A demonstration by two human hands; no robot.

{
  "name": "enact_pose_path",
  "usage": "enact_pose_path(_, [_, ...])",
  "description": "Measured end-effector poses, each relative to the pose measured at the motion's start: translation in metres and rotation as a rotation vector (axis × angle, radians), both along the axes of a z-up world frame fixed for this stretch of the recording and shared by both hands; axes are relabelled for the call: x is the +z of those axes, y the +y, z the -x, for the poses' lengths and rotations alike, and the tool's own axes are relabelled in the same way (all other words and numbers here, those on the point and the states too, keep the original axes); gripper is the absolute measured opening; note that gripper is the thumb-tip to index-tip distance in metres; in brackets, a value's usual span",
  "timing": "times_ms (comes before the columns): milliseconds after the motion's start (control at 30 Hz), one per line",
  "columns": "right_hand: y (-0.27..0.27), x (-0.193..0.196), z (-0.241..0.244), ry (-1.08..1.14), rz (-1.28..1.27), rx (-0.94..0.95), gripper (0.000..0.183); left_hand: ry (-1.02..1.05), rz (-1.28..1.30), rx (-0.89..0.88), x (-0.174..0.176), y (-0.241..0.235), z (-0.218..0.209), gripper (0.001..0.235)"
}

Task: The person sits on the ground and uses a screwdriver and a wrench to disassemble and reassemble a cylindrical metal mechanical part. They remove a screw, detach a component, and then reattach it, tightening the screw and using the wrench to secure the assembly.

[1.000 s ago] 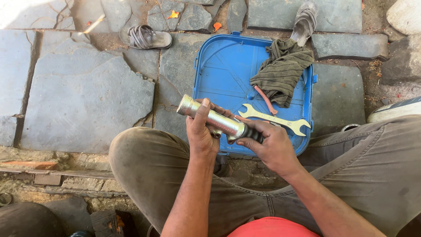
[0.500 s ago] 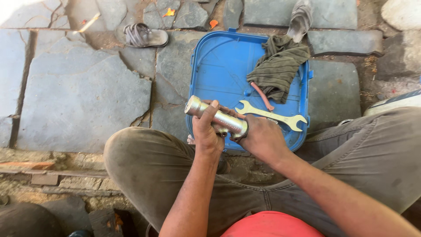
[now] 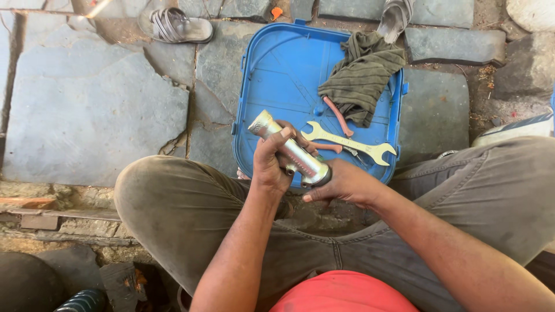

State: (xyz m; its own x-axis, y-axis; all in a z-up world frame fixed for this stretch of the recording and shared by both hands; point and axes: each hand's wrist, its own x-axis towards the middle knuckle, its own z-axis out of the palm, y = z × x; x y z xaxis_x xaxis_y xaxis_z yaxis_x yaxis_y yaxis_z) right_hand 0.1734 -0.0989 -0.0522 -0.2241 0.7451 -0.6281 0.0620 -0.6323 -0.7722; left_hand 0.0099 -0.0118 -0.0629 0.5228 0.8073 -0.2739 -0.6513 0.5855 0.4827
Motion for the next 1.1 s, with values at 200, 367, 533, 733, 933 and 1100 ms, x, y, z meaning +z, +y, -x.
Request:
enact_pose_path(200, [0.000,0.026,0.005,-0.849,-0.493,0.010,0.069,0.103,0.122,0.120,-0.010,0.008,-0.014,0.026])
enact_pose_path(367, [0.008,0.011,0.002,-0.806,-0.274,0.035,0.067,0.168,0.096,0.055,-0.020,0.005,-0.023,0.029])
enact_pose_path(533, [0.000,-0.036,-0.017,-0.652,-0.529,0.109,0.043,0.187,0.054,-0.025,-0.025,0.003,-0.022,0.029])
enact_pose_path(733, [-0.003,-0.055,-0.019,-0.085,0.023,-0.012,0.030,0.105,0.004,-0.110,-0.032,0.005,-0.020,0.025])
enact_pose_path(933, [0.005,-0.038,-0.019,0.266,0.124,-0.035,0.042,0.039,0.045,-0.120,-0.030,0.019,-0.018,0.027])
enact_pose_path(1100, [0.007,-0.015,-0.023,0.113,-0.085,0.028,0.063,0.018,0.184,0.038,-0.033,0.028,-0.011,0.028])
